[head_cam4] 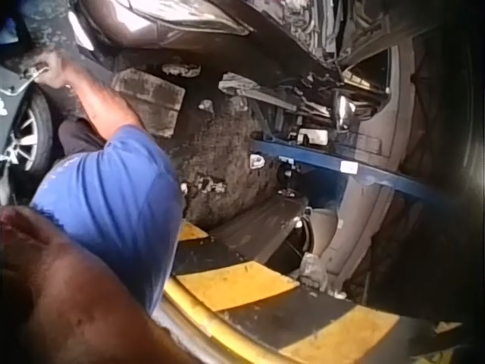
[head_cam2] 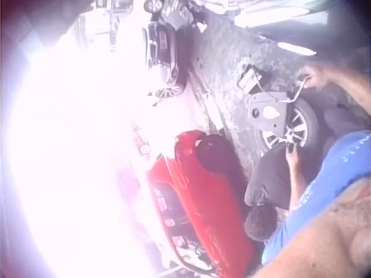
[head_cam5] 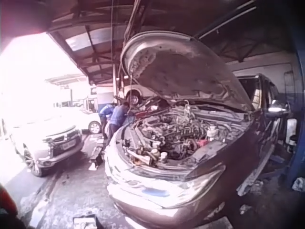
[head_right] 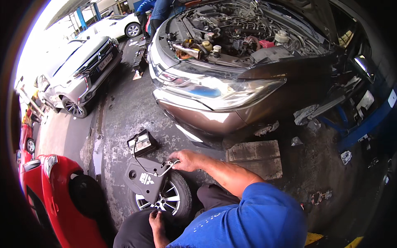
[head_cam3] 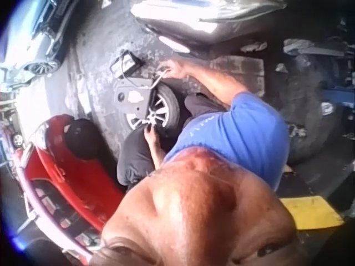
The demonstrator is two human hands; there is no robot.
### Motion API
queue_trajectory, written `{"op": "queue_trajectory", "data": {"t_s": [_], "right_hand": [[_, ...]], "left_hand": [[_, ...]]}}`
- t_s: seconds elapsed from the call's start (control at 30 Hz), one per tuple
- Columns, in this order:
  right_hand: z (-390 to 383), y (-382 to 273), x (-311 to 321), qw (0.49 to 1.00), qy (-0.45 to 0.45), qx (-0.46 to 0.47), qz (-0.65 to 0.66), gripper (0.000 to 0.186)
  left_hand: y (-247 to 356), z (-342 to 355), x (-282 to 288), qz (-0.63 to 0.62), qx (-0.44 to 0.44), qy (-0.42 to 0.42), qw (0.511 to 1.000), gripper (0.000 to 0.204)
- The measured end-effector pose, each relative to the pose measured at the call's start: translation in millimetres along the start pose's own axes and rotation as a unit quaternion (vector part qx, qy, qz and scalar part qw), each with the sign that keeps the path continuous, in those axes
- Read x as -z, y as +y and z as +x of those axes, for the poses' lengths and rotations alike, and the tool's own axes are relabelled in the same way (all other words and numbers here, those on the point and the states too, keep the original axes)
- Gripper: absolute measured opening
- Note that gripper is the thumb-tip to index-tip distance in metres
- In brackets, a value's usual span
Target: Replacing or repairing components in an automobile engine bay, specifically working on the fuel or intake system components.
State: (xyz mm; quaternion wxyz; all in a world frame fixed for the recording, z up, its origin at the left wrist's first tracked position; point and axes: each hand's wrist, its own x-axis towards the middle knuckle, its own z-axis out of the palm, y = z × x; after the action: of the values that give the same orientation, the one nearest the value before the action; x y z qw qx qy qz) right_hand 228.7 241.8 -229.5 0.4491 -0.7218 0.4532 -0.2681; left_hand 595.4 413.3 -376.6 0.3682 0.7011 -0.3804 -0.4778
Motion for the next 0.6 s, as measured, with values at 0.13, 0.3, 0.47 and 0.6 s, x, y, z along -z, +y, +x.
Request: {"op": "queue_trajectory", "data": {"t_s": [0.13,0.3,0.47,0.6], "right_hand": [[-84,10,28,0.998,0.04,-0.016,0.043,0.04],[-188,12,53,0.992,0.096,-0.046,0.07,0.038],[-295,8,86,0.975,0.222,-0.025,-0.014,0.036],[-392,5,113,0.945,0.31,-0.092,0.042,0.035]], "left_hand": [[93,15,-53,-0.029,-0.048,-0.094,0.994,0.032],[207,-9,-134,0.01,-0.163,-0.285,0.944,0.045],[252,-59,-233,0.025,-0.143,-0.452,0.88,0.029],[287,-119,-316,0.066,-0.178,-0.544,0.818,0.02]]}}
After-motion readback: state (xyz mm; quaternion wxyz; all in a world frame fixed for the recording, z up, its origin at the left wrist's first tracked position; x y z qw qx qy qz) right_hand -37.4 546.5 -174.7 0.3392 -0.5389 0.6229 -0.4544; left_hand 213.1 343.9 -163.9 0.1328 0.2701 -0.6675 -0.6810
